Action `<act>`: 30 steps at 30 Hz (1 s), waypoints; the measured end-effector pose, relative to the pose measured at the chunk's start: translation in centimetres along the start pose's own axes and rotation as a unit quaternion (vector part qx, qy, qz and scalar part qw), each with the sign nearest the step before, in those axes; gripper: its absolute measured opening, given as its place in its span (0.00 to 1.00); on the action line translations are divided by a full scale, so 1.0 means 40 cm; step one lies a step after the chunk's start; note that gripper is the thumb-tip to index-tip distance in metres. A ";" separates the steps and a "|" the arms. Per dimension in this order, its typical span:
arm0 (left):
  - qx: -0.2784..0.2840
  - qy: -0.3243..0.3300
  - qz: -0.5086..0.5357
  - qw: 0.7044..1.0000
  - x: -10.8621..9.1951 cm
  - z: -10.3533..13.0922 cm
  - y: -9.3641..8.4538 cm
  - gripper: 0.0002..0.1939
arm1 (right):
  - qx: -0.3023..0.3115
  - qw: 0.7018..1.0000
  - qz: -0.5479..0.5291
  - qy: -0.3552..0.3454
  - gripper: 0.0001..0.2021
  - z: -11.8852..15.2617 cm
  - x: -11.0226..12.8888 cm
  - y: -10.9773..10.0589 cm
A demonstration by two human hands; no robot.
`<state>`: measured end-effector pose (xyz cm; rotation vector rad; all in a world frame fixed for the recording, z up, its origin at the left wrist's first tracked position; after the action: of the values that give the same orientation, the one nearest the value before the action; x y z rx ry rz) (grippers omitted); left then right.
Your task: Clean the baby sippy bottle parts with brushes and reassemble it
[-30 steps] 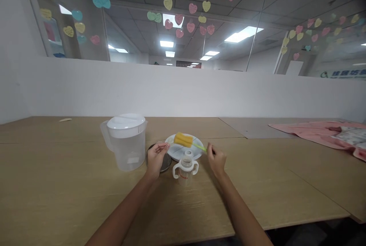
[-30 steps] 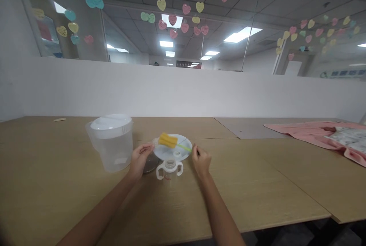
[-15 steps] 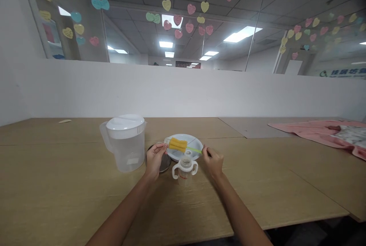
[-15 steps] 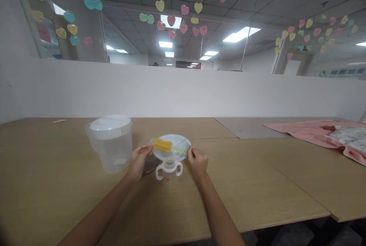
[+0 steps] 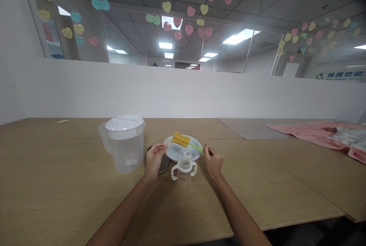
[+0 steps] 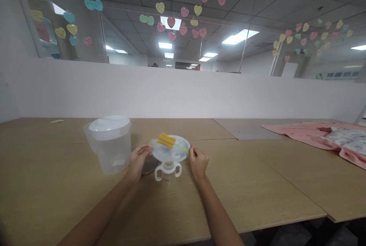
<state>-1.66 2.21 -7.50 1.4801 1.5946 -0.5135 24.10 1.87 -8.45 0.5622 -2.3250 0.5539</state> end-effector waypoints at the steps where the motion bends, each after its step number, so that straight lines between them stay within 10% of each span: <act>1: 0.007 0.002 -0.001 1.000 0.000 -0.001 0.002 0.16 | 0.004 1.000 0.002 0.005 0.28 -0.001 0.000 0.001; 13: 0.158 0.114 -0.122 0.973 -0.020 0.016 0.040 0.21 | -0.013 0.999 0.022 -0.039 0.27 0.000 0.010 -0.003; 22: 0.120 0.192 -0.250 0.941 -0.040 0.016 0.026 0.14 | -0.021 0.998 0.015 -0.059 0.27 0.002 0.015 -0.002; 30: 0.098 0.110 -0.168 0.975 -0.010 0.015 0.021 0.18 | -0.052 0.999 0.001 0.000 0.26 -0.011 -0.004 -0.020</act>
<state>-0.71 1.66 -7.29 1.4559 2.0358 -0.7366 24.85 1.50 -8.06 0.5099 -2.3389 0.4314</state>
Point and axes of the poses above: each hand's wrist, its own z-axis away from the middle knuckle, its own y-axis out of the palm, x = y × z, the point moved 6 cm from there along -z, towards the middle knuckle, and after that the axes turned 14 degrees about y, right-handed, at the moved point
